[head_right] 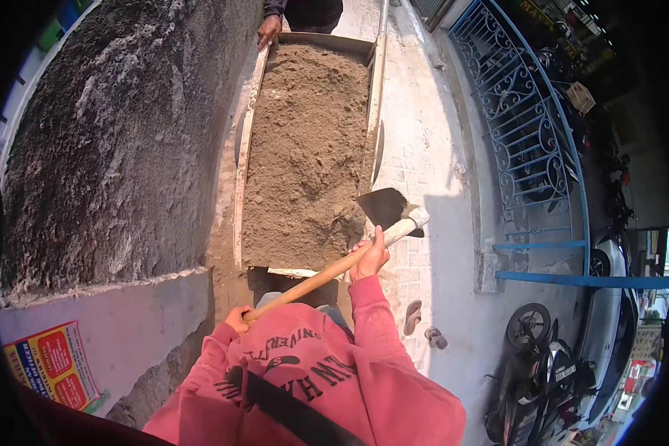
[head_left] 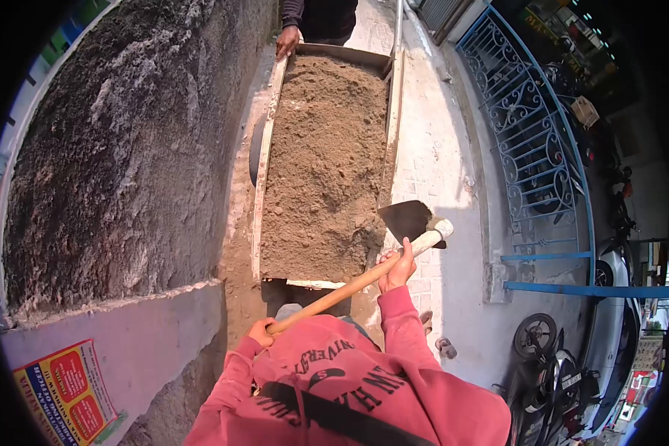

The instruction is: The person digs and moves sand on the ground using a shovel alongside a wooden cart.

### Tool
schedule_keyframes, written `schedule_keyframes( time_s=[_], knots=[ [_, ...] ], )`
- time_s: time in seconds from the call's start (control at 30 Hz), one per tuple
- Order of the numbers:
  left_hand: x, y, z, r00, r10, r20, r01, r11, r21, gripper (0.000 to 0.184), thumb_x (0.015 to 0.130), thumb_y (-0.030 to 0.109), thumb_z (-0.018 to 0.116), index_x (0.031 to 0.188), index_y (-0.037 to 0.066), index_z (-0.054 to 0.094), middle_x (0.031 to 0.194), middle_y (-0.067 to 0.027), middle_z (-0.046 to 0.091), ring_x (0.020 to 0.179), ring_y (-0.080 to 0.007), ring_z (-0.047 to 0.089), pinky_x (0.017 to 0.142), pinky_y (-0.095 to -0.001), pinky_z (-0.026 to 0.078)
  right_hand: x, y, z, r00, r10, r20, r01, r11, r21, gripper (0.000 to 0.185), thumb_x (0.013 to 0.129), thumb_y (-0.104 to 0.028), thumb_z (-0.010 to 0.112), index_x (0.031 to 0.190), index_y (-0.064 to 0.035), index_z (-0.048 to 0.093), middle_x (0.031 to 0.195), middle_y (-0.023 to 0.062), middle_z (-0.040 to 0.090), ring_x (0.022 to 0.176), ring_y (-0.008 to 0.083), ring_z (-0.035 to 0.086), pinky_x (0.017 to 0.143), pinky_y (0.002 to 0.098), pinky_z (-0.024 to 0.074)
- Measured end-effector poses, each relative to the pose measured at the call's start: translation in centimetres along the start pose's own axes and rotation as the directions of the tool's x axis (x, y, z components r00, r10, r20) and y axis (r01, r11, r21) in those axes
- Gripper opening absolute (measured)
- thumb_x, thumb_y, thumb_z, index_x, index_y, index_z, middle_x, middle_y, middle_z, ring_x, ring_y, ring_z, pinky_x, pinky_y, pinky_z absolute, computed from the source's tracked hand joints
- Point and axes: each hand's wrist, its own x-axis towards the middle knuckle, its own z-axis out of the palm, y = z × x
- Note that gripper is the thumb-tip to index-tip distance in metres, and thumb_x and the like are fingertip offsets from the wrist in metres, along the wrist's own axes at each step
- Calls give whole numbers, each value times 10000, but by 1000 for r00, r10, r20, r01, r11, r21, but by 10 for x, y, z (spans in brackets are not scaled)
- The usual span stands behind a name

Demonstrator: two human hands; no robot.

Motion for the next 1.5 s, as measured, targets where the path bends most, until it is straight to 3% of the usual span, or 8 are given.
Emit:
schedule_keyframes(
  time_s=[0.13,0.2,0.47,0.67,0.9,1.27,1.33,1.5],
  knots=[
    [-30,65,33,991,-118,-65,132,953,274,347,690,387,799,880,111,710,837,-170,699,798,-350,676,709,-432,519,21,-19,-54,998,60,20,-61,996,59,368,838,-370,669,792,-106,417,605,36,424,477,194,469,463,370,416],
    [-44,94,47,962,-161,-223,244,870,429,391,672,471,794,875,144,725,861,-174,699,840,-393,655,735,-475,519,25,-23,-70,995,94,27,-96,991,92,342,823,-343,667,801,-110,418,609,35,428,485,189,469,469,366,415],
    [-55,104,39,895,-85,-438,311,821,478,395,653,477,804,873,156,736,847,-165,705,842,-370,673,770,-476,529,49,3,-69,974,224,19,-224,963,149,333,789,-334,644,792,-124,385,627,28,429,515,201,459,483,384,420],
    [-95,82,-18,836,-18,-548,382,736,559,404,653,474,806,888,154,731,825,-159,703,821,-370,671,757,-469,529,5,43,-36,876,399,271,-449,880,154,322,800,-327,628,822,-104,397,639,53,437,544,222,471,551,398,450],
    [-103,72,64,820,-154,-551,360,888,287,472,659,552,788,839,126,695,808,-176,691,817,-398,658,728,-496,513,-22,-1,-18,940,154,304,-171,985,29,319,793,-284,656,867,-101,406,659,51,452,509,205,483,472,371,443],
    [-12,170,173,782,119,-612,62,962,266,482,822,552,662,855,77,588,777,-208,668,792,-432,646,698,-520,494,76,-105,63,763,98,639,5,987,-158,218,838,-262,619,885,-112,468,652,55,505,505,189,514,472,370,480],
    [11,174,187,835,59,-547,52,981,185,457,837,528,650,882,82,562,833,-218,673,828,-419,651,715,-514,495,92,-101,77,744,93,662,48,980,-192,220,843,-263,628,883,-102,483,661,60,517,512,184,530,468,366,491],
    [75,160,221,969,-38,-245,19,997,-79,529,835,529,662,1086,66,619,936,-258,673,923,-437,643,808,-505,504,136,-49,79,747,-83,660,404,844,-352,310,862,-284,688,947,-29,534,721,85,566,558,202,593,468,394,543]
  ],
)
